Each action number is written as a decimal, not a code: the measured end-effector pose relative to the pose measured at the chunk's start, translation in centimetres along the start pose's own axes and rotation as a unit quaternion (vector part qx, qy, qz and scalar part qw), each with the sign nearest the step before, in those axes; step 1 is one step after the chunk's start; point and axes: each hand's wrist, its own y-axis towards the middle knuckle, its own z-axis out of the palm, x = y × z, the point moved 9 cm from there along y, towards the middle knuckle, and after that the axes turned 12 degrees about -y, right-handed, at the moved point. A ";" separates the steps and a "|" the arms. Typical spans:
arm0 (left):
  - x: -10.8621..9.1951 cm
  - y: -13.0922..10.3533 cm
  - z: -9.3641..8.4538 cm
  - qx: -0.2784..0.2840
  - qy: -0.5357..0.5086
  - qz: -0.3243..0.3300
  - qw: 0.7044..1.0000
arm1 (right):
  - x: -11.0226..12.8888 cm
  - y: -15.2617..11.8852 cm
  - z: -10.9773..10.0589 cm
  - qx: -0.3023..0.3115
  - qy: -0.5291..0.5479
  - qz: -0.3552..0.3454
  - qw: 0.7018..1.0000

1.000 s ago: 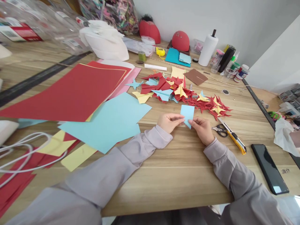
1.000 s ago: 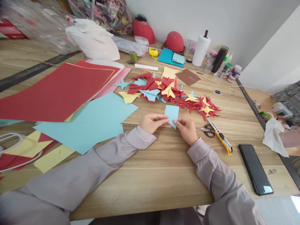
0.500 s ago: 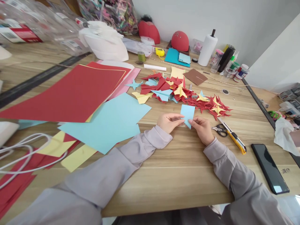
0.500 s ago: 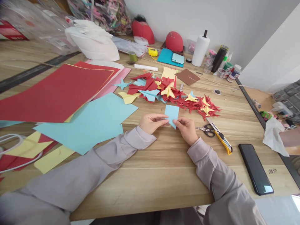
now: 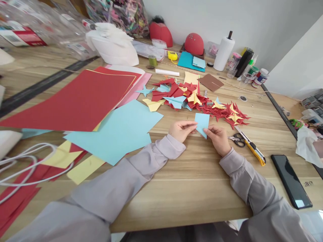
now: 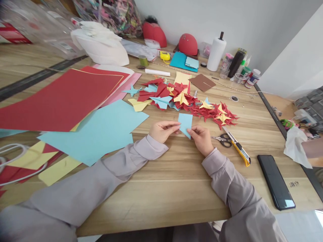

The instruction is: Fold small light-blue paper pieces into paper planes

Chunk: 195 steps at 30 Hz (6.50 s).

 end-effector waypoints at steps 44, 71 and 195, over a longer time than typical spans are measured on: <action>0.1 -0.8 1.3 0.068 0.093 0.022 0.993 | -0.2 -0.2 0.7 0.035 -0.012 0.015 0.999; -1.5 -1.6 1.3 0.043 0.137 0.092 0.985 | 0.5 -0.4 1.4 0.064 -0.084 -0.004 0.994; -1.4 -0.2 -0.2 -0.023 0.018 0.074 0.997 | -0.1 -0.2 0.4 0.023 0.045 0.047 0.998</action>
